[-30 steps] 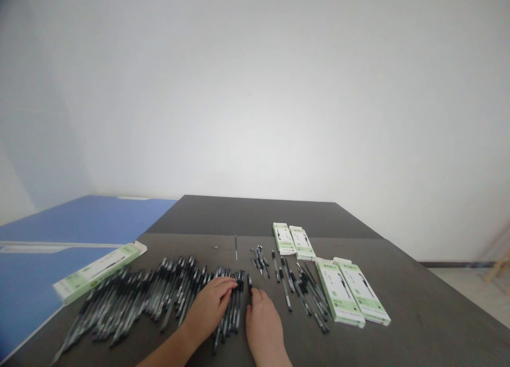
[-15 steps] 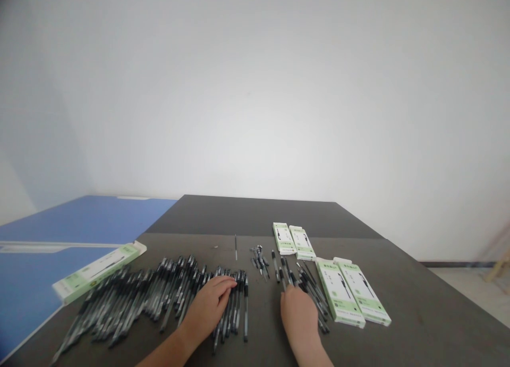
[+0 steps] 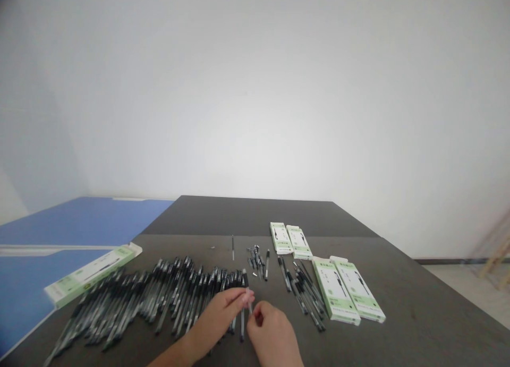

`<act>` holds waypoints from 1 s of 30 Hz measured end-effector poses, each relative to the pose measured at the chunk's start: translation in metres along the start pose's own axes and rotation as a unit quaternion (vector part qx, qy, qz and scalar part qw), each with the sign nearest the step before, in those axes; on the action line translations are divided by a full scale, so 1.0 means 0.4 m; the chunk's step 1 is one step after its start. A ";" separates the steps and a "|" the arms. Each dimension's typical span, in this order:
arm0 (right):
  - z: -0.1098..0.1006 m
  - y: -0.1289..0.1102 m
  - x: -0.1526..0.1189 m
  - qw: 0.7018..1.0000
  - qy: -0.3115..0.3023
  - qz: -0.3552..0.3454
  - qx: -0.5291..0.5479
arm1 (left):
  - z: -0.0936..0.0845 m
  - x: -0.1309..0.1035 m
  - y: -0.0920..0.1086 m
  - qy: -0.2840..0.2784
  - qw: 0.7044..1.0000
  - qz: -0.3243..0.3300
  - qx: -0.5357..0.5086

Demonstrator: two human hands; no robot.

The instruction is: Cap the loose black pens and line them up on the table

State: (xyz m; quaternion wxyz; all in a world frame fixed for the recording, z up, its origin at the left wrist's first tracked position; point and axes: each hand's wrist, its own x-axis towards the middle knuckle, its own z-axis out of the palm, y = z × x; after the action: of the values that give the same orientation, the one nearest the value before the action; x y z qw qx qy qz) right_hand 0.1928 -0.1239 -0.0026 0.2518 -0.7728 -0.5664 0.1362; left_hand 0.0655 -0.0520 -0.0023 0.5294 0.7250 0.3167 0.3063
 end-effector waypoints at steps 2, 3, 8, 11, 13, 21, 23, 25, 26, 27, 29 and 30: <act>0.004 -0.012 -0.010 0.999 -0.006 -0.014 0.032 | 0.024 0.005 0.004 -0.015 0.995 -0.032 -0.094; 0.001 -0.008 -0.006 0.999 -0.012 -0.022 0.044 | 0.030 0.009 0.002 -0.008 0.989 -0.046 -0.143; -0.072 0.088 0.094 0.993 0.051 0.036 -0.104 | 0.006 0.017 -0.030 0.062 0.951 -0.085 -0.292; -0.107 0.145 0.162 0.975 0.033 0.074 -0.209 | -0.007 0.010 -0.038 0.072 0.948 -0.089 -0.297; -0.105 0.163 0.190 0.970 0.018 0.076 -0.231 | -0.007 0.004 -0.033 0.059 0.954 -0.088 -0.281; -0.041 0.164 0.217 0.961 -0.009 0.085 -0.262 | 0.001 -0.001 -0.021 0.035 0.970 -0.076 -0.229; -0.037 0.168 0.224 0.962 -0.015 0.095 -0.256 | 0.000 -0.001 -0.023 0.034 0.969 -0.076 -0.231; -0.036 0.174 0.230 0.964 -0.021 0.104 -0.245 | -0.001 -0.001 -0.022 0.034 0.969 -0.080 -0.230; -0.037 0.176 0.232 0.965 -0.022 0.108 -0.237 | -0.001 -0.001 -0.021 0.034 0.969 -0.081 -0.230; -0.037 0.179 0.232 0.967 -0.023 0.111 -0.229 | -0.001 -0.001 -0.019 0.034 0.969 -0.083 -0.231; -0.039 0.184 0.231 0.970 -0.020 0.117 -0.211 | -0.002 -0.002 -0.017 0.032 0.968 -0.085 -0.234; -0.041 0.186 0.230 0.972 -0.018 0.120 -0.200 | -0.002 -0.002 -0.015 0.031 0.968 -0.085 -0.235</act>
State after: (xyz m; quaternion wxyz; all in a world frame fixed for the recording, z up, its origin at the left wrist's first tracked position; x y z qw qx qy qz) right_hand 0.2905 -0.0581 -0.0226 0.0636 -0.8676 -0.4892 0.0627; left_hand 0.0637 -0.0508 -0.0081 0.6990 0.5405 0.3127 0.3487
